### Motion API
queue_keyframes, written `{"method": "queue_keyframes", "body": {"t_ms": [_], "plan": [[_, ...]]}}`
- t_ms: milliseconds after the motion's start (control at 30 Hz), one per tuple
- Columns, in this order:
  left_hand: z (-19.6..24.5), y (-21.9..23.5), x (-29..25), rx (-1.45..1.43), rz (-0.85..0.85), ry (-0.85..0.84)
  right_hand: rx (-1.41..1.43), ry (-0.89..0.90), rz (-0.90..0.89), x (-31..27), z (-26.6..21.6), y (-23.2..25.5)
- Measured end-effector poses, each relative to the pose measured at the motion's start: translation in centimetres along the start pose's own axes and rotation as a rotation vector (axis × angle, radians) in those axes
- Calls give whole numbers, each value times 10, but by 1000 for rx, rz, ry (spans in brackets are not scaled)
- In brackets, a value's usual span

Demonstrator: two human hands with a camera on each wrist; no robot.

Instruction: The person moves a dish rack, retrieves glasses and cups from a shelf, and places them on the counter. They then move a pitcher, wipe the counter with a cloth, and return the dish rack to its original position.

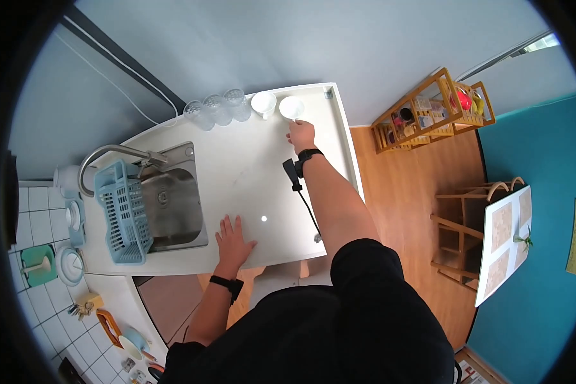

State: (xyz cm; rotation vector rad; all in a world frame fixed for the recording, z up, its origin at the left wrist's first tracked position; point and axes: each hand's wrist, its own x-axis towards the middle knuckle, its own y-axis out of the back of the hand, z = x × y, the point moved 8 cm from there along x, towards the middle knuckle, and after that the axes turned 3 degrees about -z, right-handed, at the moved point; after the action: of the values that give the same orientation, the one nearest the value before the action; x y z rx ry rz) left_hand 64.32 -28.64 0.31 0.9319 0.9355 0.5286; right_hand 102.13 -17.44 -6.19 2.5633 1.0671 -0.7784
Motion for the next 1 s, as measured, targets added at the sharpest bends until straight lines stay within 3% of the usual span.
{"method": "queue_keyframes", "body": {"t_ms": [67,167,633,767,867,1000], "plan": [[-5,-8,17,11,-122,88,-5,-5,2,7,-8,-6],[-6,-14,21,18,-168,102,-16,-14,12,12,-16,-9],[-11,-29,28,56,-211,123,-132,69,-12,24,-29,-6],[-13,-35,27,103,-205,121,-175,67,-2,-12,-25,6],[-10,-28,26,102,-224,141,-213,94,-161,-53,1,25],[-8,-21,25,73,-203,138,-273,47,-340,-134,41,84]]}}
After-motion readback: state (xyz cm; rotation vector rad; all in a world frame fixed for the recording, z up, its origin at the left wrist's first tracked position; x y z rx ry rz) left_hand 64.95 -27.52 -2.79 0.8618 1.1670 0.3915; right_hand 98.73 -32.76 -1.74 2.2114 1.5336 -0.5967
